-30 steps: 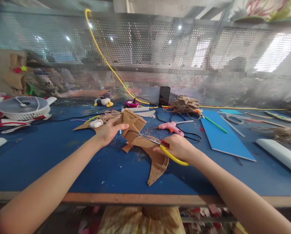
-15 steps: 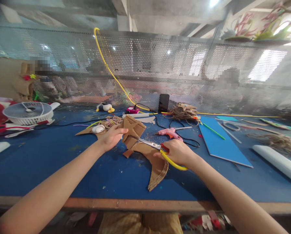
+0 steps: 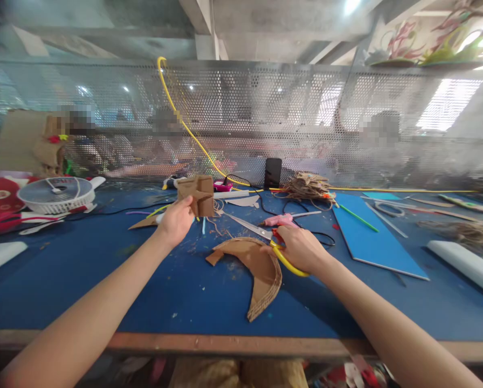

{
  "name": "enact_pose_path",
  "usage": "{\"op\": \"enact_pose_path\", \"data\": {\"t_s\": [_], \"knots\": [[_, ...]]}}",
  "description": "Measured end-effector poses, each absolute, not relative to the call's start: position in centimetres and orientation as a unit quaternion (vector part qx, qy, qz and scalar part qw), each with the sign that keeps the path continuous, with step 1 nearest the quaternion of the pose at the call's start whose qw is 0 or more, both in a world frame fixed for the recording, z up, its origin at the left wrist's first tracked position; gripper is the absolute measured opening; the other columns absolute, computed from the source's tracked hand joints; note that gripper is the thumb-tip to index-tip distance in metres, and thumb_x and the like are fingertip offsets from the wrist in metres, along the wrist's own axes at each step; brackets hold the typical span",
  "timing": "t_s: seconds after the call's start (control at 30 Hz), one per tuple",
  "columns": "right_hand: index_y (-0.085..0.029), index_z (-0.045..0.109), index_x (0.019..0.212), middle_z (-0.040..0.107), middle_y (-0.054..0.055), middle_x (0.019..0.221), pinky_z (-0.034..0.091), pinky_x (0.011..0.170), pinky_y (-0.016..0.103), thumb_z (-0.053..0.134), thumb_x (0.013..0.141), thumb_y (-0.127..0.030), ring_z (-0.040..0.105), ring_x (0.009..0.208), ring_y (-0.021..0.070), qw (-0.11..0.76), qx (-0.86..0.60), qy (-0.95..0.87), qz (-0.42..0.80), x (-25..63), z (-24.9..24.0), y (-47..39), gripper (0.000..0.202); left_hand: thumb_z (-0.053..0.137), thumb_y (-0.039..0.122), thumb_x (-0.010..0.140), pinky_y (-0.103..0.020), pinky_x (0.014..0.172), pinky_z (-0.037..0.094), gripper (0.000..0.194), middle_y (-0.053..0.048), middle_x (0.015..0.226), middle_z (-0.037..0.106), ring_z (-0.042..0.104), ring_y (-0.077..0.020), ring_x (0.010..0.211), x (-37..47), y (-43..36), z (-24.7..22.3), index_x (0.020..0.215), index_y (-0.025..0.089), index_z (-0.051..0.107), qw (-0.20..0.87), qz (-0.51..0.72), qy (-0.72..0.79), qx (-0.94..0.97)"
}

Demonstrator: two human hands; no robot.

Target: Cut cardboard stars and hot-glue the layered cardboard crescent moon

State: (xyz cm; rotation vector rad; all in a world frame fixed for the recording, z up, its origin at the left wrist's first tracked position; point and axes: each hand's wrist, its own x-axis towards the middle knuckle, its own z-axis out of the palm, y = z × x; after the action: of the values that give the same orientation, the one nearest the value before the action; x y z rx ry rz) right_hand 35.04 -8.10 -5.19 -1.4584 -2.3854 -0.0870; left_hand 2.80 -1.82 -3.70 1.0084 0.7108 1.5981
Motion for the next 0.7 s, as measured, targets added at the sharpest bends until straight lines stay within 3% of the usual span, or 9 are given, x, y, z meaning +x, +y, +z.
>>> {"op": "enact_pose_path", "data": {"t_s": [0.13,0.27,0.33,0.53,0.7], "knots": [[-0.021,0.056,0.082,0.059,0.003,0.067,0.043,0.057,0.031,0.059,0.089,-0.061,0.055,0.062,0.0186,0.340,-0.512,-0.785,0.083,34.0,-6.5,-7.8,0.040,0.090,0.045,0.060,-0.032,0.087,0.046,0.045,-0.005,0.105,0.078,0.065,-0.0235,0.109,5.0,-2.7,-4.8,0.094,0.021,0.074,0.496,0.668,0.350,0.431],[-0.023,0.056,0.089,0.065,0.002,0.078,0.051,0.065,0.033,0.076,0.072,-0.063,0.063,0.075,0.0207,0.452,-0.477,-0.667,0.351,32.2,-6.4,-8.4,0.048,0.091,0.044,0.062,-0.036,0.097,0.046,0.042,-0.005,0.113,0.078,0.063,-0.0271,0.119,7.6,-5.0,-5.3,0.095,0.022,0.076,0.551,0.617,0.343,0.445],[-0.023,0.058,0.095,0.065,0.001,0.085,0.052,0.067,0.032,0.084,0.063,-0.057,0.063,0.079,0.0200,0.489,-0.440,-0.625,0.420,31.3,-6.0,-9.1,0.054,0.091,0.043,0.065,-0.037,0.100,0.047,0.039,-0.005,0.114,0.078,0.065,-0.0272,0.119,8.7,-6.4,-5.5,0.096,0.023,0.078,0.592,0.579,0.318,0.462],[-0.022,0.057,0.089,0.052,-0.006,0.062,0.033,0.045,0.025,0.088,0.062,-0.049,0.041,0.048,0.0093,0.503,-0.432,-0.585,0.466,30.1,-5.7,-10.4,0.049,0.089,0.038,0.070,-0.040,0.101,0.051,0.042,-0.006,0.118,0.077,0.068,-0.0286,0.115,10.6,-9.0,-5.8,0.108,0.024,0.078,0.660,0.487,0.280,0.498],[-0.024,0.048,0.083,0.042,-0.012,0.052,0.023,0.039,0.022,0.091,0.057,-0.046,0.032,0.040,0.0055,0.525,-0.434,-0.540,0.494,29.8,-5.8,-10.5,0.055,0.088,0.039,0.072,-0.040,0.108,0.047,0.040,-0.006,0.123,0.075,0.067,-0.0283,0.120,10.5,-8.6,-6.0,0.107,0.024,0.079,0.684,0.473,0.276,0.483]]}}
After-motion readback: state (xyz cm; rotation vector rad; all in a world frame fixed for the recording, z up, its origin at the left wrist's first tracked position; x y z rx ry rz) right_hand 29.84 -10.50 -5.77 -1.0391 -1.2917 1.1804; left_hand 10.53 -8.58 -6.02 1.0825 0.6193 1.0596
